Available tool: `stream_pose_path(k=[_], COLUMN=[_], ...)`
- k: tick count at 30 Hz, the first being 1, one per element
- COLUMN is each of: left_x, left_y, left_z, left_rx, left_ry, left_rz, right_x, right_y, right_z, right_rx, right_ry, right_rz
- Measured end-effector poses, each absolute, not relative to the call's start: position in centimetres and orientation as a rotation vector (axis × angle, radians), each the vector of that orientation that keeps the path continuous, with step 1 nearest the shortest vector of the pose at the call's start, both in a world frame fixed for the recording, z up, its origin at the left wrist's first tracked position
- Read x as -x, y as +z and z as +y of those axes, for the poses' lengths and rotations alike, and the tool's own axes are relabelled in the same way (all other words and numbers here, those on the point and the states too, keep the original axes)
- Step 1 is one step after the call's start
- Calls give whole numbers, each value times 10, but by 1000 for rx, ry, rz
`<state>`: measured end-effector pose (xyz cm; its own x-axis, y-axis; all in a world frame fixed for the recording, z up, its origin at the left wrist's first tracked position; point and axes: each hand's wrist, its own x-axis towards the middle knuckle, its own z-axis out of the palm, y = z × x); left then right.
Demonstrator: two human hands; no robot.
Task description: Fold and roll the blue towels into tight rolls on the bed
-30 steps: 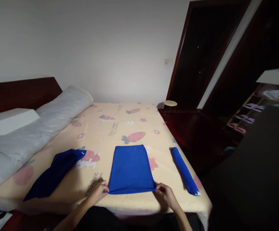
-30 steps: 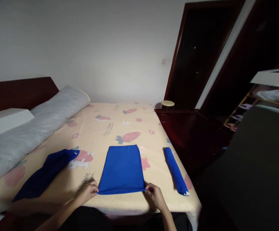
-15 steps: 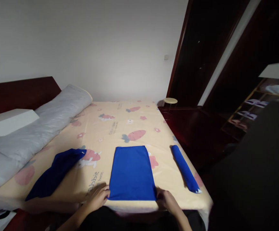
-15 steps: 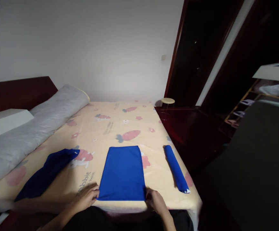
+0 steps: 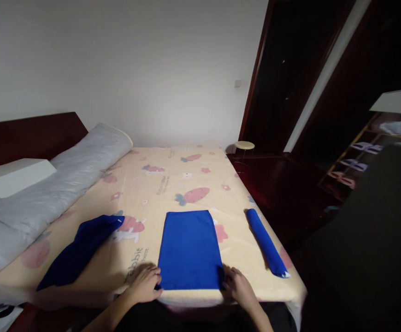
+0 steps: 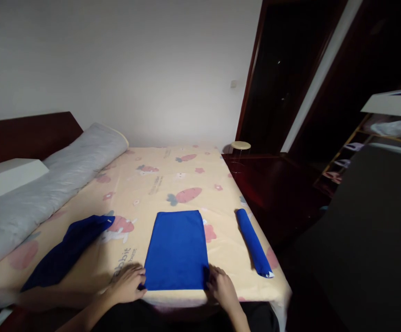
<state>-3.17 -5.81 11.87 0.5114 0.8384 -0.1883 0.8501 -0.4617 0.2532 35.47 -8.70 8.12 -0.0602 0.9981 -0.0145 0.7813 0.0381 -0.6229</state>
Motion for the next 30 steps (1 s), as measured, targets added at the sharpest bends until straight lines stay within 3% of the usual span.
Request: stream_pose_path(k=[8, 14, 23, 30], left_x=[-90, -67, -21, -83], left_y=[73, 30, 32, 48], left_z=[-28, -61, -66, -32], left_rx=[-2440, -2477, -2441, -2641], left_ry=[171, 246, 351, 386], left_rz=[1653, 1836, 2042, 1706], right_x=[-225, -250, -311, -246], right_y=[64, 30, 8, 48], right_z=[-49, -69, -91, -49], right_rx=[1693, 1758, 1974, 1541], right_ry=[512, 358, 168, 327], right_rz=[-1996, -2102, -1871, -2220])
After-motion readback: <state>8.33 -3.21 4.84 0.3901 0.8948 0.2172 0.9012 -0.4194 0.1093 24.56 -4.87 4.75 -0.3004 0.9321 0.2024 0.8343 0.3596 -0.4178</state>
